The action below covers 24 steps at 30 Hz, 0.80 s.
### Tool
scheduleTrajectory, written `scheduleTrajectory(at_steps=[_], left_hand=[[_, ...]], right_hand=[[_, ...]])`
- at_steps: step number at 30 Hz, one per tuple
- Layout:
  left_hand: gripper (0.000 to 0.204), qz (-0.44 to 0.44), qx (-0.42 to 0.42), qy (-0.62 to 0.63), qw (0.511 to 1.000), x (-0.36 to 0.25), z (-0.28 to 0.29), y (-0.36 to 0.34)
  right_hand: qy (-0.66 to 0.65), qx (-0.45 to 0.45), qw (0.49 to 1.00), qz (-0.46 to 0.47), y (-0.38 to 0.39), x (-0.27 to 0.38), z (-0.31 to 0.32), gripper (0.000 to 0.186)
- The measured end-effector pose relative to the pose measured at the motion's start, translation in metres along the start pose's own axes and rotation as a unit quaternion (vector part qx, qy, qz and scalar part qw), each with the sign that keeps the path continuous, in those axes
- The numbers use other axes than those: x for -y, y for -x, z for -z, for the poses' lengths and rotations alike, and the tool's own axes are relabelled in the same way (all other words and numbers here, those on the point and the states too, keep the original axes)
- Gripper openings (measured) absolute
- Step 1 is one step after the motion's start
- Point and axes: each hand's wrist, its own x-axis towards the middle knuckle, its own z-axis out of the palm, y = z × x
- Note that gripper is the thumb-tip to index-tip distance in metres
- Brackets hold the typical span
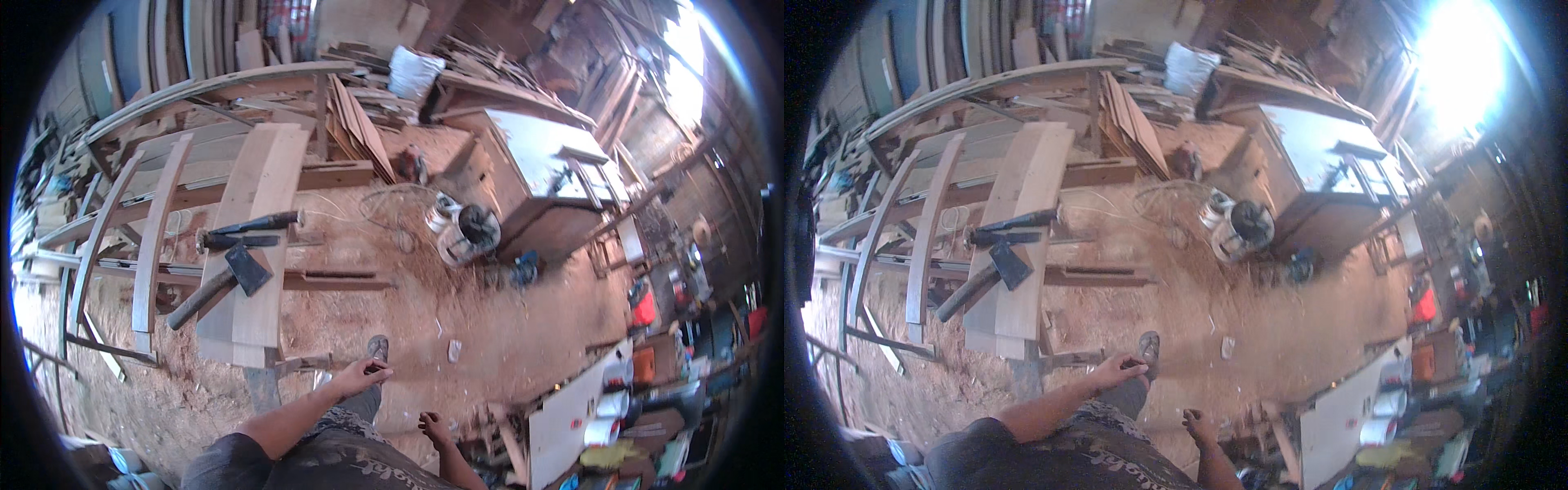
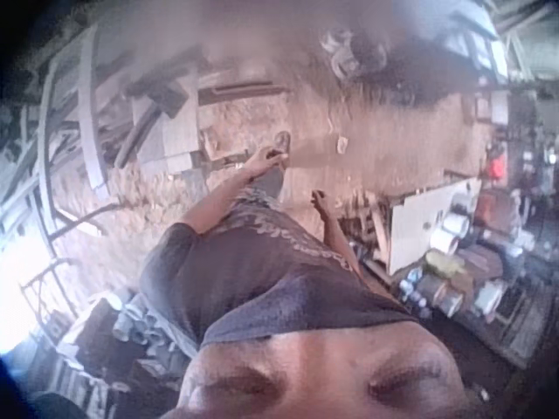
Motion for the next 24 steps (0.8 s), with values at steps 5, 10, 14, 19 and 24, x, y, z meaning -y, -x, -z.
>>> scheduleTrajectory(at_steps=[5, 10, 14, 19, 24], left_hand=[[0.070, 0.019, -0.105, 0.285, 0.953, 0.012, 0.017, -0.082], [0.085, 0.014, -0.212, 0.445, 0.870, -0.013, 0.038, -0.117], [0.093, -0.038, -0.253, 0.532, 0.807, -0.015, 0.032, -0.140], [0.088, -0.068, -0.309, 0.524, 0.791, -0.037, 0.030, -0.150], [0.085, -0.082, -0.546, 0.524, 0.649, -0.099, 0.017, -0.175]], right_hand=[[0.076, 0.065, 0.995, 0.026, -0.104, 0.105, 0.050, 0.049], [0.197, 0.145, 0.957, 0.159, -0.228, 0.184, 0.125, 0.033], [0.333, 0.098, 0.901, 0.261, -0.343, 0.311, 0.154, 0.021], [0.327, 0.126, 0.832, 0.430, -0.309, 0.515, 0.011, 0.034], [0.358, 0.017, 0.508, 0.783, -0.189, 0.714, -0.128, 0.061]])
